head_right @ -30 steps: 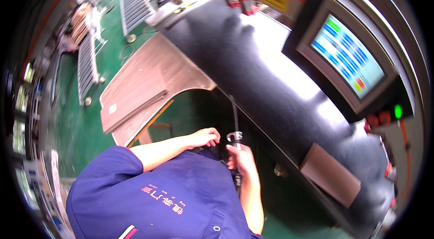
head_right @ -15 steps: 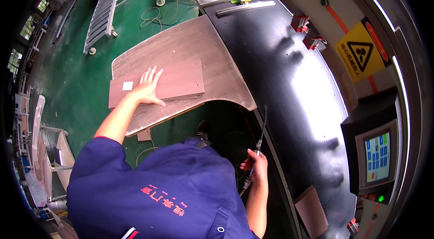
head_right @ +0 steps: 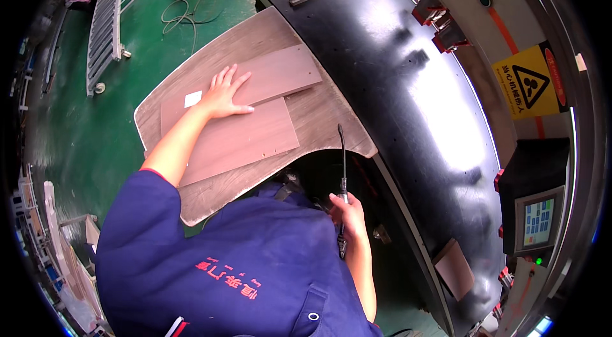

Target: The person places wooden boards into a woodworking machine, monitors the machine's operation, and then retrieves the processed boards to stack them on a nearby pallet.

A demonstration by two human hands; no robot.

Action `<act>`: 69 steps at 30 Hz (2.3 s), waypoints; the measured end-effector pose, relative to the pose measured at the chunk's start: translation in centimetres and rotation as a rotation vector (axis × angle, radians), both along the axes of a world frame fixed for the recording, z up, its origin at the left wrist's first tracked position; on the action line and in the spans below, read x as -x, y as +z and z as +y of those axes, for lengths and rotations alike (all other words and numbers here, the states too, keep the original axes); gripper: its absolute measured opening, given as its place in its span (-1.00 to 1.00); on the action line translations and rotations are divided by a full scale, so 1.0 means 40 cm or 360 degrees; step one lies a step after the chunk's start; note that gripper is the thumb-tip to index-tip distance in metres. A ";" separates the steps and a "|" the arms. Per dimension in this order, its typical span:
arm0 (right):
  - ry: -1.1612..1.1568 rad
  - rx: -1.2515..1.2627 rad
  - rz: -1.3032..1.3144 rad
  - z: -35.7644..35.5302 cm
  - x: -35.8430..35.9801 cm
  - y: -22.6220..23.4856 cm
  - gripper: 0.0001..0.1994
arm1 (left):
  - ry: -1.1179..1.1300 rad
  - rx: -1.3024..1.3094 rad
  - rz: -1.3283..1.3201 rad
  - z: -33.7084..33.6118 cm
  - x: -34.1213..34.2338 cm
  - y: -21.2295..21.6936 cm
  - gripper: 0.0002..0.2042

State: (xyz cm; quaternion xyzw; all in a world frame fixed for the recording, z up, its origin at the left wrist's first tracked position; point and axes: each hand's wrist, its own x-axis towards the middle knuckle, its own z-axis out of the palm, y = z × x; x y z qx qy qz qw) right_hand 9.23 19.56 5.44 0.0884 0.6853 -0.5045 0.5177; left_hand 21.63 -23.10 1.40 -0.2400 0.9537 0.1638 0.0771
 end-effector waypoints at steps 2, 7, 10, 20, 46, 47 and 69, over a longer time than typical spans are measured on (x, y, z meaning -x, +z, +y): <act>-0.0038 -0.0019 0.0015 -0.011 -0.002 0.003 -0.79 | -0.0007 0.0036 0.0044 -0.016 0.056 -0.020 -0.07; -0.0118 -0.0047 0.0015 -0.018 -0.021 -0.007 -0.81 | 0.0132 0.0225 0.0163 -0.001 0.234 -0.081 -0.19; -0.0108 -0.0116 0.0052 -0.041 -0.028 0.007 -0.82 | 0.0169 0.0242 0.0189 0.011 0.336 -0.091 -0.20; -0.0017 -0.0111 0.0152 -0.065 -0.026 -0.002 -0.80 | 0.0048 -0.0214 0.0449 0.093 0.189 -0.034 -0.43; 0.0096 -0.0092 0.0204 -0.140 0.038 -0.036 -0.79 | -0.0358 -0.0040 -0.0302 0.306 -0.225 0.102 0.23; 0.0068 -0.0071 0.0215 -0.130 0.049 -0.035 -0.79 | -0.0372 -0.0062 -0.0272 0.307 -0.224 0.098 0.22; 0.0057 0.0455 0.0233 -0.041 0.149 0.071 -0.78 | 0.0009 -0.0661 0.2326 0.284 0.020 0.474 0.34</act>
